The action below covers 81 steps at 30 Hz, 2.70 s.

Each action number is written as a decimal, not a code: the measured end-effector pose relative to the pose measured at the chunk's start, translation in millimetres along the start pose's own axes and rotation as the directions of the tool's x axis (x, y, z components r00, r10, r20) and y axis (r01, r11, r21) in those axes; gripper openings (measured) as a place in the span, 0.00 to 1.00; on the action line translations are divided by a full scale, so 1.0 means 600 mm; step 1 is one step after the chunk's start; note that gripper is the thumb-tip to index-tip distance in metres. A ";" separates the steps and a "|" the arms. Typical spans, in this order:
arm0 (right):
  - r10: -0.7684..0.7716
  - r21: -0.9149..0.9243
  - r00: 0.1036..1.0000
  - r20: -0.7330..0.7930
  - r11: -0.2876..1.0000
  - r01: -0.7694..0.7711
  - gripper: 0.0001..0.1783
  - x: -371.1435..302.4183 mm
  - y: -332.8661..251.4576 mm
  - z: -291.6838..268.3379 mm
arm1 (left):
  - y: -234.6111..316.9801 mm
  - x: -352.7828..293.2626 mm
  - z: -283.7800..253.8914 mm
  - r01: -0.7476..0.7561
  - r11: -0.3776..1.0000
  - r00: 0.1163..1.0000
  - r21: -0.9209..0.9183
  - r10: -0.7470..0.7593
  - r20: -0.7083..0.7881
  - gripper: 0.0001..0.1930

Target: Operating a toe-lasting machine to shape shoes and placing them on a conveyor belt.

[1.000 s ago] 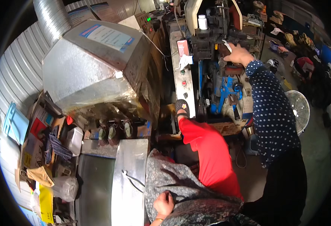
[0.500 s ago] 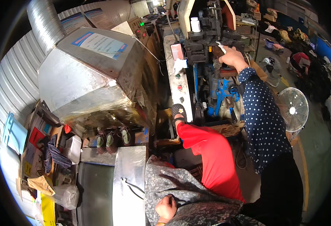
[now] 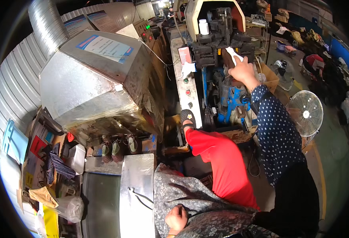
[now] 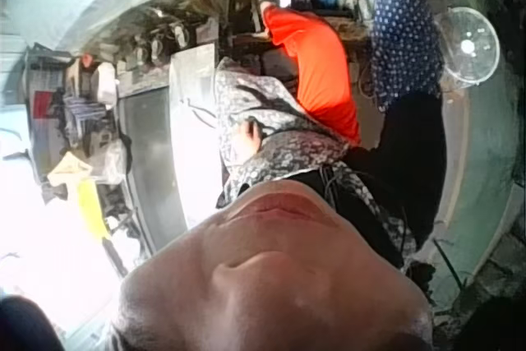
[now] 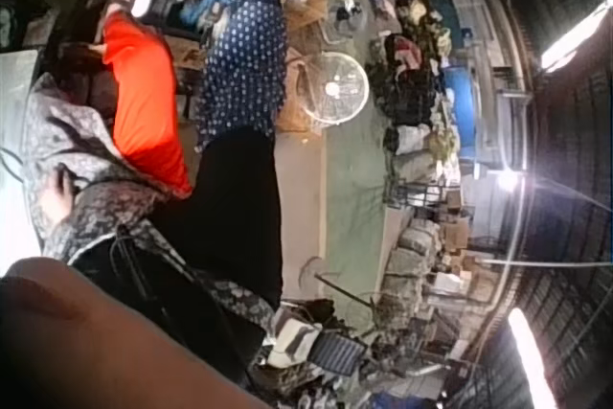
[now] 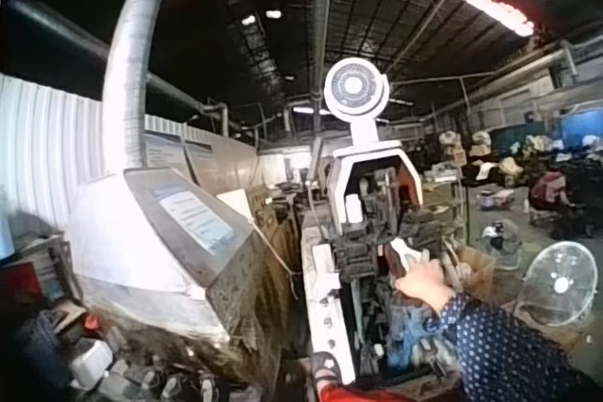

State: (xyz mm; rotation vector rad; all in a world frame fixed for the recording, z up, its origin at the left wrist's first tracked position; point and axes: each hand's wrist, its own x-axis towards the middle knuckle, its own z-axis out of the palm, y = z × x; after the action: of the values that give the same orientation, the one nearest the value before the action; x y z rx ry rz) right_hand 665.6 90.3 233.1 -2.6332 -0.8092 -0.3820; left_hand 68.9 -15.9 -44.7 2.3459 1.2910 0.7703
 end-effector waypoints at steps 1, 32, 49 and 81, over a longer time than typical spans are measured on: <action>-0.030 0.011 0.999 -0.027 0.999 0.030 0.44 -0.004 0.007 0.003 | -0.001 0.000 -0.001 -0.004 1.000 1.000 -0.016 0.004 0.009 0.05; -0.875 0.437 -0.119 0.470 0.348 -0.829 0.43 -0.675 -0.130 0.060 | 0.010 0.079 -0.186 0.386 0.674 0.877 -0.629 -0.057 0.477 0.40; -0.609 0.923 0.695 0.382 0.217 -0.316 0.30 -0.532 -0.428 0.291 | -0.375 0.098 -0.088 0.129 0.959 0.990 0.254 -0.113 -0.079 0.30; -0.873 0.868 -0.325 0.364 0.192 0.458 0.25 -0.511 -0.729 0.454 | -0.363 0.121 -0.109 0.168 0.968 0.986 0.187 -0.164 -0.036 0.28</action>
State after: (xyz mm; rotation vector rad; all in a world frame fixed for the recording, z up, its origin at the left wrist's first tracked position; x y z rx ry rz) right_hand 206.6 391.6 -7.8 -1.1545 -2.5907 1.1586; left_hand -83.1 162.7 -89.7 2.3387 1.6110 0.6449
